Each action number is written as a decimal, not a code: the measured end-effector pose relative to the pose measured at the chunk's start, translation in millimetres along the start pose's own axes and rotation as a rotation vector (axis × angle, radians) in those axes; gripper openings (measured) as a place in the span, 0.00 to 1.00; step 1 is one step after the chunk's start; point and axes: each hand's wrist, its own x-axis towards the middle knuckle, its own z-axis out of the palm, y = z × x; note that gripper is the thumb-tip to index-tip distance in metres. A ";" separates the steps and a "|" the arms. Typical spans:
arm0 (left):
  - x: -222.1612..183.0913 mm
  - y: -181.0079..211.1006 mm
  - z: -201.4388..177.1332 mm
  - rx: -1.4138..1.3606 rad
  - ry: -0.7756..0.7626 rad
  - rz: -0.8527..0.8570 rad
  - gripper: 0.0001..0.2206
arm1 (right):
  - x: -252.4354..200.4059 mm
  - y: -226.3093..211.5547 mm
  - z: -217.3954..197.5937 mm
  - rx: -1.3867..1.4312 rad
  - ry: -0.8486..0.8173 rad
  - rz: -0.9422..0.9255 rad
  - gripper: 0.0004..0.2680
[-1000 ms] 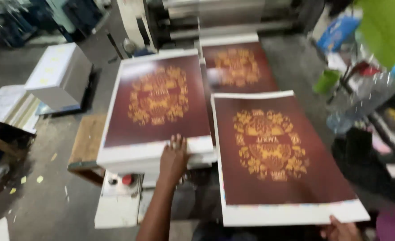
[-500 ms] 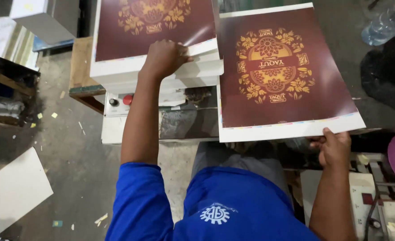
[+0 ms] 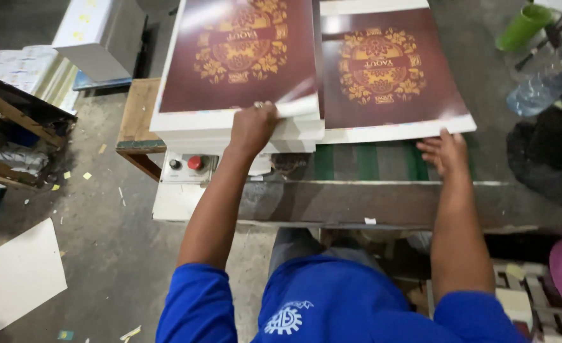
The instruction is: Picking up and organizing printed packaging sheets from a stack on a production line.
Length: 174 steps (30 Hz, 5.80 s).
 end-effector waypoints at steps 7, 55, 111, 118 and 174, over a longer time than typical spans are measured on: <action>31.0 -32.8 -4.6 -0.134 -0.369 0.177 0.11 | -117.8 26.6 17.3 -0.076 0.123 0.003 0.22; -5.4 -12.4 -2.5 0.165 -0.213 0.278 0.10 | -83.2 8.9 9.1 0.023 0.080 -0.157 0.13; 2.2 -36.4 -3.7 0.347 0.022 0.368 0.07 | -117.0 4.0 18.7 0.068 0.059 -0.134 0.15; 58.2 -41.8 -62.0 0.084 -0.065 0.227 0.14 | -153.5 19.4 14.1 -0.035 0.090 -0.053 0.22; -92.6 -38.2 -96.7 0.200 -0.204 0.296 0.34 | -262.5 39.8 -65.4 0.213 0.352 -0.185 0.15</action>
